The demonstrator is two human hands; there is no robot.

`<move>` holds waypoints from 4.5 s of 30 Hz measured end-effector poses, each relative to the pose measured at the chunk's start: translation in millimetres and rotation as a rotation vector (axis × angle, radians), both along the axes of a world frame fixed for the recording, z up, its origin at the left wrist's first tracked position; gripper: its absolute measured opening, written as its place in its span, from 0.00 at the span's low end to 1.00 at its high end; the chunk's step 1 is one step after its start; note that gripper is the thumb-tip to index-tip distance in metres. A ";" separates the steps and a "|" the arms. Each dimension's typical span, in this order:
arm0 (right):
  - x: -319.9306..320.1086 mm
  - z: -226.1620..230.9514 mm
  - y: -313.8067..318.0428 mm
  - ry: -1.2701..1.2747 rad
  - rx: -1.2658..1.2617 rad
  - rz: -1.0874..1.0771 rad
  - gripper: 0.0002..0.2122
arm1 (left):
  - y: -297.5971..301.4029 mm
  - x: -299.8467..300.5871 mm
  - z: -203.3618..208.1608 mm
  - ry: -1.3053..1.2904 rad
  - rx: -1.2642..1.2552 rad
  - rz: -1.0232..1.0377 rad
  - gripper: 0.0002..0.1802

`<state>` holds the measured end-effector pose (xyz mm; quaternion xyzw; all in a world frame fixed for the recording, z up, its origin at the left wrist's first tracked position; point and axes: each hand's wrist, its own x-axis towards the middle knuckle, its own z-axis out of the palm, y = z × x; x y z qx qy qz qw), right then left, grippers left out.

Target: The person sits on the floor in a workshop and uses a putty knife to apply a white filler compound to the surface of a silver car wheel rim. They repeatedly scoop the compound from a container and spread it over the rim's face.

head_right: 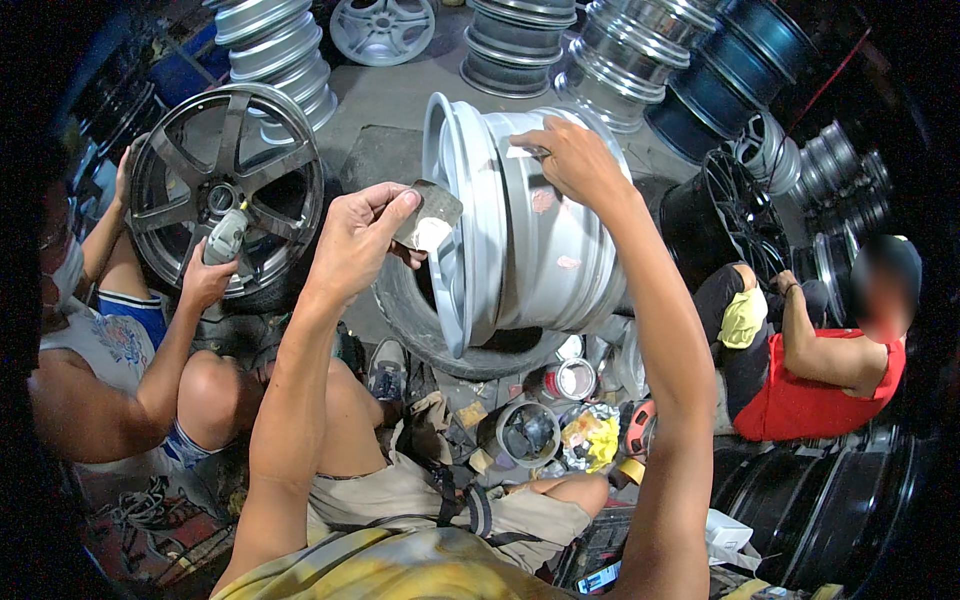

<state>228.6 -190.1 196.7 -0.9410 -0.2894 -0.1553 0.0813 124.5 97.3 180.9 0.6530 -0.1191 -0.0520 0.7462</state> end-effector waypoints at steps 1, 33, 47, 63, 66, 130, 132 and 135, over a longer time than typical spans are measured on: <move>-7.4 1.3 2.4 0.012 0.000 0.004 0.25 | 1.9 0.1 -0.3 -0.002 -0.001 0.007 0.16; -3.6 2.2 4.4 0.050 0.037 -0.058 0.24 | -7.4 -2.5 1.8 -0.002 0.062 -0.004 0.15; -28.6 -7.7 -3.6 0.100 0.132 -0.065 0.23 | 22.0 1.3 -17.1 0.036 0.092 0.112 0.14; -11.8 -11.9 -13.1 0.085 0.127 -0.012 0.23 | 20.0 -2.7 -15.3 0.021 0.217 0.154 0.16; 6.8 -17.7 -13.0 0.044 0.114 0.004 0.24 | 16.0 -5.2 -17.9 0.023 0.240 0.150 0.16; -18.8 -5.3 -11.2 0.138 0.215 0.051 0.27 | 2.3 -2.0 -12.0 -0.049 0.098 0.113 0.14; 2.4 -13.7 -8.5 0.118 0.183 0.066 0.26 | 4.5 -3.2 -13.4 -0.035 0.083 0.124 0.14; 17.1 -15.0 1.2 0.124 0.159 0.078 0.25 | 10.9 -1.7 -18.0 -0.039 0.100 0.143 0.14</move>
